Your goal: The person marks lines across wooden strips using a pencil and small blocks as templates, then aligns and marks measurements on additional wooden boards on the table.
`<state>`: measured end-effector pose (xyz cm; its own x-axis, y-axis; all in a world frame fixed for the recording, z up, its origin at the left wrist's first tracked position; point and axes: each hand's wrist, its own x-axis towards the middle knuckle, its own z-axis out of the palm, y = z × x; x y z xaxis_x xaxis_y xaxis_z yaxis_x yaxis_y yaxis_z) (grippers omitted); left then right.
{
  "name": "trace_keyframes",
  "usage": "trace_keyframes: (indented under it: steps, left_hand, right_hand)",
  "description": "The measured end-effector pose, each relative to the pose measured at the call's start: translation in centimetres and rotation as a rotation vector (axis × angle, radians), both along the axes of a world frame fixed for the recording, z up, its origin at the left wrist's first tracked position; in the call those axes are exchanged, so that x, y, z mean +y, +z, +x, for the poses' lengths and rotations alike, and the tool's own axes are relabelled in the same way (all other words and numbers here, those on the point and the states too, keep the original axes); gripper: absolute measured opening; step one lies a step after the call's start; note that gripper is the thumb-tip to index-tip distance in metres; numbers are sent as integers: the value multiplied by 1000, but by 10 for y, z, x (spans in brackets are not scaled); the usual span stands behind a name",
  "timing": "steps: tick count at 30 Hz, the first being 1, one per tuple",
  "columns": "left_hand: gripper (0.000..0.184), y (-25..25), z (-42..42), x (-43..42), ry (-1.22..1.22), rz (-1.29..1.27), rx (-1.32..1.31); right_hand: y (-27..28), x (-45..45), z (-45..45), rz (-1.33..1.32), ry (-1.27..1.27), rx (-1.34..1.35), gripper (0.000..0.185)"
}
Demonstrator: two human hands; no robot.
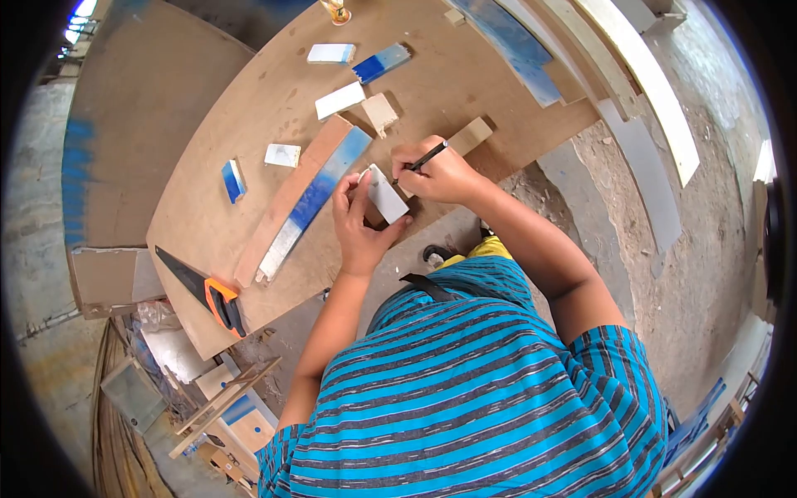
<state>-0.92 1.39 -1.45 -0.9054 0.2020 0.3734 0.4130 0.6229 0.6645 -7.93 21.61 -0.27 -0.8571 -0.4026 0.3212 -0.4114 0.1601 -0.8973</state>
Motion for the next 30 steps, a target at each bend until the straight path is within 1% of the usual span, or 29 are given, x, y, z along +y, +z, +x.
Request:
trace_keyframes:
  steps: [3,6,12,15,30]
  left_hand:
    - [91,-2,0,-1,0,-14,9]
    - [96,-2,-2,0,-3,-32,56]
    - [95,-1,-2,0,-4,-28,53]
    - [95,-1,-1,-1,-2,-33,48]
    - [92,-4,-1,-2,2,-27,21]
  right_hand:
    - [3,3,0,-47,9,-95,11]
    - [2,2,1,-11,7,5,9]
    - [0,1,1,-6,9,-7,9]
    - [4,0,2,-7,-5,-40,12]
    - [4,-1,3,-1,-13,-22,11]
